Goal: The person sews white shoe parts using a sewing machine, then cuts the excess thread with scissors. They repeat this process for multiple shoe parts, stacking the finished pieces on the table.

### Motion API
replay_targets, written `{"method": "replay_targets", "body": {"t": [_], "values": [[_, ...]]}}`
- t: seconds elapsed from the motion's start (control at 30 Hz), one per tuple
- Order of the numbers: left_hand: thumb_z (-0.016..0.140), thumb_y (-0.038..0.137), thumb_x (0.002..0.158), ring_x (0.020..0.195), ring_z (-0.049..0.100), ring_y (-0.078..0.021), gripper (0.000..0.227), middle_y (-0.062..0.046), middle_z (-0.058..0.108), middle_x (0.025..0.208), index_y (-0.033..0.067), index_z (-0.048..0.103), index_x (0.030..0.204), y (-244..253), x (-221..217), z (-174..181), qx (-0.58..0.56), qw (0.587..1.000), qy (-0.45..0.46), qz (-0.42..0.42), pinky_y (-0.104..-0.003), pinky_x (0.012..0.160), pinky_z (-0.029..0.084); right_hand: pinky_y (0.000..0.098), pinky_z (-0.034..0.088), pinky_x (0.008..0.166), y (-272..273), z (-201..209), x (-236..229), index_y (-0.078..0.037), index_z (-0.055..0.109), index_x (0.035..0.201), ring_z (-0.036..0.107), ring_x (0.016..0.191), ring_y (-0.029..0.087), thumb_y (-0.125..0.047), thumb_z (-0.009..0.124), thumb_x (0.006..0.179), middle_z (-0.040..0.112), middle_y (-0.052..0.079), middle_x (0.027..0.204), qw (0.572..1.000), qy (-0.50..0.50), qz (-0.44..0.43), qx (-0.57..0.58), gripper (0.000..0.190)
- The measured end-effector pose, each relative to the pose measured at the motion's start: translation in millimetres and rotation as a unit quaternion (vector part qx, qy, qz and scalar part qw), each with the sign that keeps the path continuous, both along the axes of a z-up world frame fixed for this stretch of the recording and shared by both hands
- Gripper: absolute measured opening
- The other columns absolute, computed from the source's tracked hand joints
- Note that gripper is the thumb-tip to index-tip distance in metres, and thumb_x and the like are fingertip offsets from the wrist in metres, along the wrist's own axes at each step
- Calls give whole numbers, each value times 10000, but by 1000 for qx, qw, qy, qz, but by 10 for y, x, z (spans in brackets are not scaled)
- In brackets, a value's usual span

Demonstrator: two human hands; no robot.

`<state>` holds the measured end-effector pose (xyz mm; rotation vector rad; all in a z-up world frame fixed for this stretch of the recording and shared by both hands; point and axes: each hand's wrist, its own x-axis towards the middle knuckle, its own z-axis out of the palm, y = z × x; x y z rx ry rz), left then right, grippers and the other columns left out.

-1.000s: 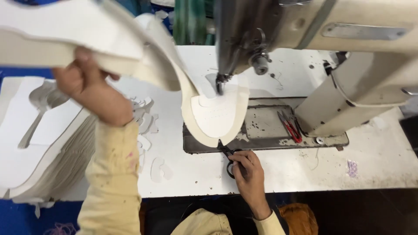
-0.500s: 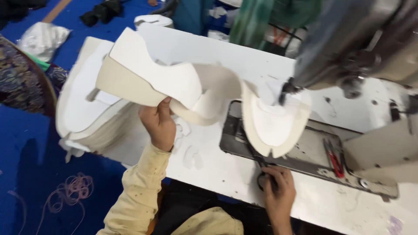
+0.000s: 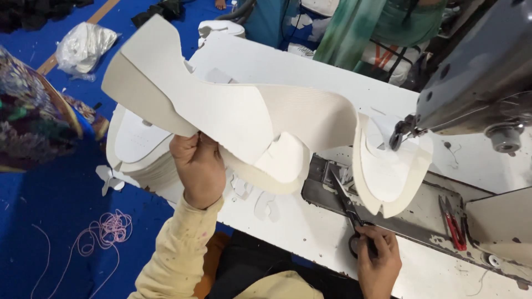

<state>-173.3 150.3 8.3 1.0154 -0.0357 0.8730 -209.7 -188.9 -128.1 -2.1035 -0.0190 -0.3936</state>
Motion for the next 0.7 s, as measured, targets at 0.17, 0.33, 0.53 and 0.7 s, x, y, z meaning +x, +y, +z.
{"method": "replay_targets", "body": {"t": [0.17, 0.33, 0.53, 0.7], "values": [[536, -85, 1096, 787, 614, -85, 135, -51, 684, 876, -59, 627, 1001, 97, -410, -63, 79, 995, -55, 1, -244, 719, 498, 282, 506, 819, 33, 119, -20, -27, 749, 1022, 657, 912, 166, 44, 662, 876, 670, 65, 1028, 1000, 11, -6, -24, 184], [569, -81, 1099, 919, 692, -187, 108, -192, 716, 1046, -149, 650, 1117, 25, -619, 312, 332, 907, -2, 259, -330, 812, 532, 286, 502, 797, 48, 137, -52, -18, 745, 1041, 644, 892, 169, 53, 652, 876, 659, 75, 1021, 1000, 24, 3, -19, 202], [547, -37, 1157, 519, 518, -127, 238, -98, 661, 750, -77, 639, 941, 138, -315, 359, 241, 945, -57, 213, -221, 488, 351, 282, 510, 803, 5, 169, -49, -13, 742, 1022, 647, 924, 161, 45, 646, 888, 661, 66, 1052, 1000, 23, 2, -15, 175], [647, -5, 1095, 692, 521, -122, 79, -84, 656, 805, -62, 674, 1048, 130, 607, 220, 307, 912, -57, 266, -294, 628, 389, 283, 514, 768, 63, 271, -19, -12, 743, 1035, 643, 900, 178, 33, 648, 888, 644, 81, 1048, 1000, 26, 11, -14, 181]]}}
